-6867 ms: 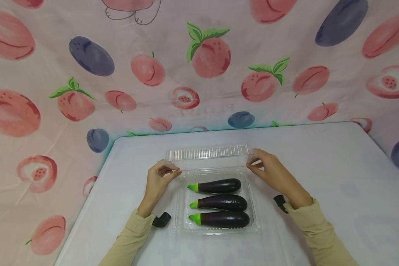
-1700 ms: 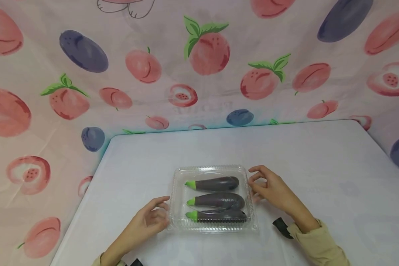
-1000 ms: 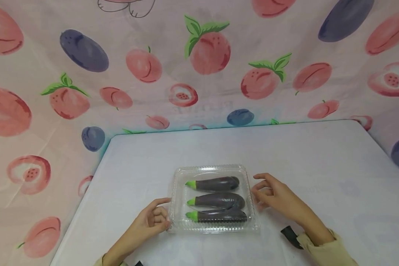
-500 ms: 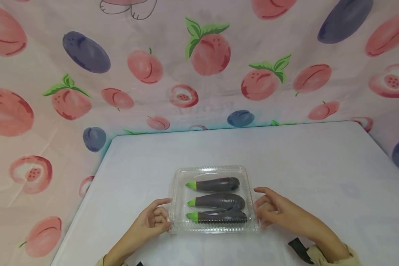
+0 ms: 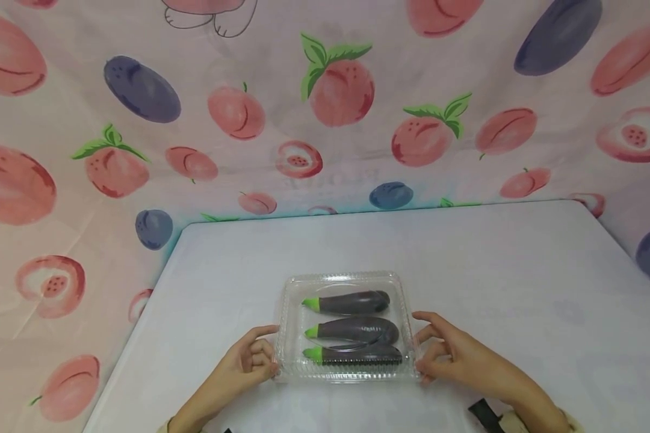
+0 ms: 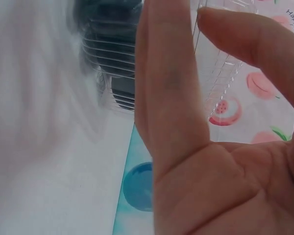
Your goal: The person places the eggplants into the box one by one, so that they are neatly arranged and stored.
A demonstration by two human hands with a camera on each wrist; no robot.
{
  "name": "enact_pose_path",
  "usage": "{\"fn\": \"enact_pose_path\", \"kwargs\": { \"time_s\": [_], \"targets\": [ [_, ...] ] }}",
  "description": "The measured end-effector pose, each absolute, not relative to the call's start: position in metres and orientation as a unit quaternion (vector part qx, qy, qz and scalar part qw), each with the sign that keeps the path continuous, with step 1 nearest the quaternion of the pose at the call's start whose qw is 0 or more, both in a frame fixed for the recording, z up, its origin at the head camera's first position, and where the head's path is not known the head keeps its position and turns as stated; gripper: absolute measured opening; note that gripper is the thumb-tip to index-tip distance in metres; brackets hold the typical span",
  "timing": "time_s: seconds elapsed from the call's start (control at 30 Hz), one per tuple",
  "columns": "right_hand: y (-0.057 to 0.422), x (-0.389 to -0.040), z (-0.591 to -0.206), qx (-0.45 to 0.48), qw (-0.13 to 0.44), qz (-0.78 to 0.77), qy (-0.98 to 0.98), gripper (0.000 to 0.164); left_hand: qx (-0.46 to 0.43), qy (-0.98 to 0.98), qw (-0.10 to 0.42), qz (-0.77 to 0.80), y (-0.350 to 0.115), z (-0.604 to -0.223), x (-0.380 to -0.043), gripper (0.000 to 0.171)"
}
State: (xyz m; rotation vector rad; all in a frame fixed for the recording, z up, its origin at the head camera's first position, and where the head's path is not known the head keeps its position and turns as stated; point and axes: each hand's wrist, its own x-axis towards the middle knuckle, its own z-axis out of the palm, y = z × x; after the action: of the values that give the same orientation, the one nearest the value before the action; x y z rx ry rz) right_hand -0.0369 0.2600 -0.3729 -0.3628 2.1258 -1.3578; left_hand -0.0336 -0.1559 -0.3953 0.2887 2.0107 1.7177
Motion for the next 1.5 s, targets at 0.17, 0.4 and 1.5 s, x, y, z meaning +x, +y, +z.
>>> {"fn": "enact_pose_path", "kwargs": {
  "time_s": [0.17, 0.4, 1.5],
  "targets": [
    [0.2584, -0.0357, -0.3724, -0.130, 0.293, -0.519, 0.792, 0.079, 0.113, 0.743, 0.240, 0.614, -0.1554, -0.3926, -0.0324, 0.073],
    [0.2568, -0.0367, -0.3712, -0.117, 0.292, -0.514, 0.798, 0.082, 0.096, 0.745, 0.251, 0.611, -0.1537, -0.3919, -0.0328, 0.075],
    [0.2535, -0.0337, -0.3720, -0.108, 0.282, -0.513, 0.804, 0.083, 0.082, 0.718, 0.256, 0.642, -0.1497, -0.3918, -0.0327, 0.068]
  ]
}}
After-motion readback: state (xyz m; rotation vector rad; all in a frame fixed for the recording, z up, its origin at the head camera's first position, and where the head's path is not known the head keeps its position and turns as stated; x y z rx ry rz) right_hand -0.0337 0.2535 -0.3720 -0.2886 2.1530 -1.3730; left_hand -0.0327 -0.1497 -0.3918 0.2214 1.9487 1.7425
